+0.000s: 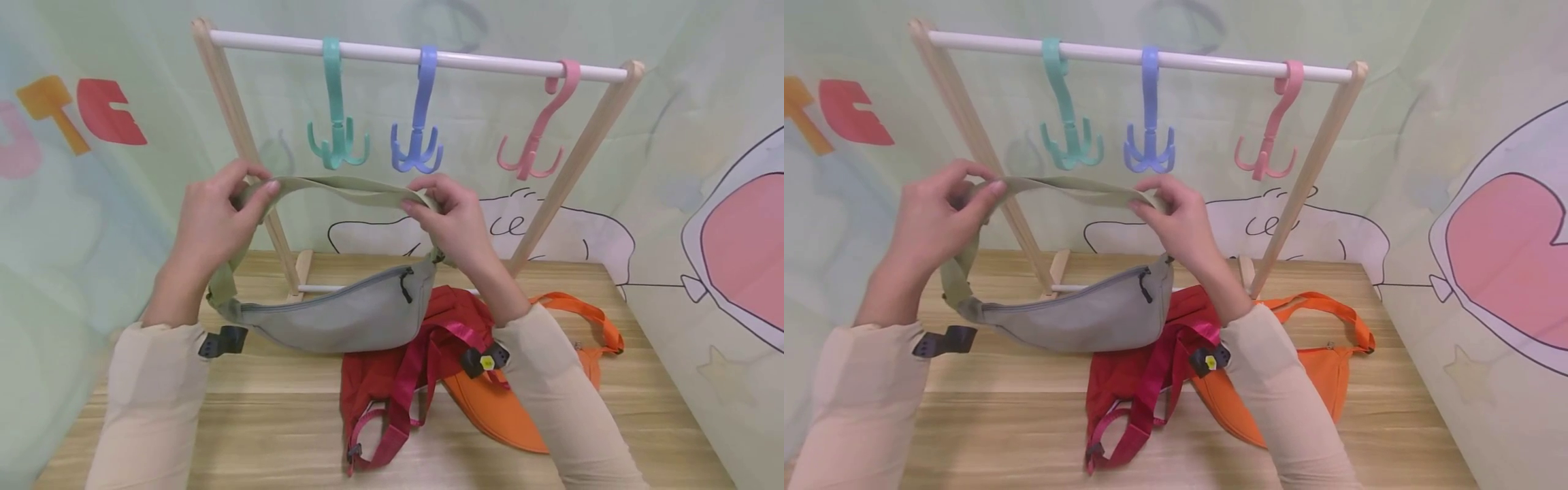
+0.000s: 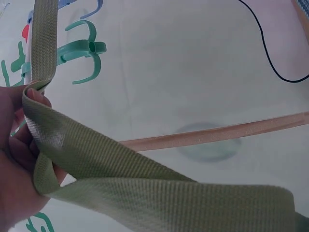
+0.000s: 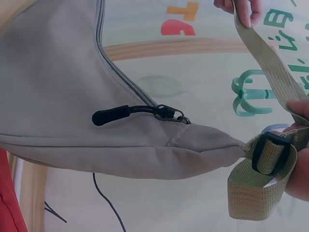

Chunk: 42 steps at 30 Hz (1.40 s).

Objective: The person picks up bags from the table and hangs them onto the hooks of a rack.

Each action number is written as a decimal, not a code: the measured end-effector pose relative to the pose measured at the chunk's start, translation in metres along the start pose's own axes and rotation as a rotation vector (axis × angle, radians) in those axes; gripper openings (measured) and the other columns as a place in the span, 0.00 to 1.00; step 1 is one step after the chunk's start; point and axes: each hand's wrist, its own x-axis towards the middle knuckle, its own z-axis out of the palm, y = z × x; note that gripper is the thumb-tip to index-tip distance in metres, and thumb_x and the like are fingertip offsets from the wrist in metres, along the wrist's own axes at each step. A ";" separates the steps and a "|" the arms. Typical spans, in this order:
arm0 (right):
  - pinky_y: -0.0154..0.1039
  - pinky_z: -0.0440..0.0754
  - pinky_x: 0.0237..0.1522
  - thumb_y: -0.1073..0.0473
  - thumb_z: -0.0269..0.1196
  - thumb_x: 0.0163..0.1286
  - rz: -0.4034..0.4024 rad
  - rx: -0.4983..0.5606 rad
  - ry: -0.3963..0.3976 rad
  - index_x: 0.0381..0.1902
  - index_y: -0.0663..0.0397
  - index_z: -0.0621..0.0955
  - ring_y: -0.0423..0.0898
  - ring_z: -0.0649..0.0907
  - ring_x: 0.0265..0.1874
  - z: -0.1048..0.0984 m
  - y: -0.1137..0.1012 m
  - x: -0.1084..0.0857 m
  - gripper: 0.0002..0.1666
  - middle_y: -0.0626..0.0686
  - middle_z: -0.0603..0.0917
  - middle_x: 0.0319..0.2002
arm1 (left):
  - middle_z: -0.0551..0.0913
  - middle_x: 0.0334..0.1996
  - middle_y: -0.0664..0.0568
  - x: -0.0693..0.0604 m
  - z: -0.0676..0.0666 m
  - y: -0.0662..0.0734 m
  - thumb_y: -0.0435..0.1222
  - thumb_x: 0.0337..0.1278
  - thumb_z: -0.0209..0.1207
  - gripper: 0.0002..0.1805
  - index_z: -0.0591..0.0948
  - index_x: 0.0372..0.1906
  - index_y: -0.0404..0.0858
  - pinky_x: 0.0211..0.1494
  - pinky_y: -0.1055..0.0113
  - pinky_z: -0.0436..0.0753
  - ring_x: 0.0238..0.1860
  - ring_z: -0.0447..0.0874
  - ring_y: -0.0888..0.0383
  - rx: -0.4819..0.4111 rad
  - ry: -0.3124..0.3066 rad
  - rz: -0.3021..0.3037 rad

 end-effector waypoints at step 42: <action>0.33 0.60 0.14 0.69 0.60 0.61 -0.127 0.125 -0.042 0.43 0.63 0.78 0.44 0.65 0.12 -0.003 -0.015 0.019 0.12 0.52 0.68 0.14 | 0.64 0.08 0.49 0.025 -0.010 0.014 0.41 0.60 0.55 0.14 0.77 0.45 0.35 0.18 0.70 0.56 0.12 0.57 0.60 0.005 0.011 -0.142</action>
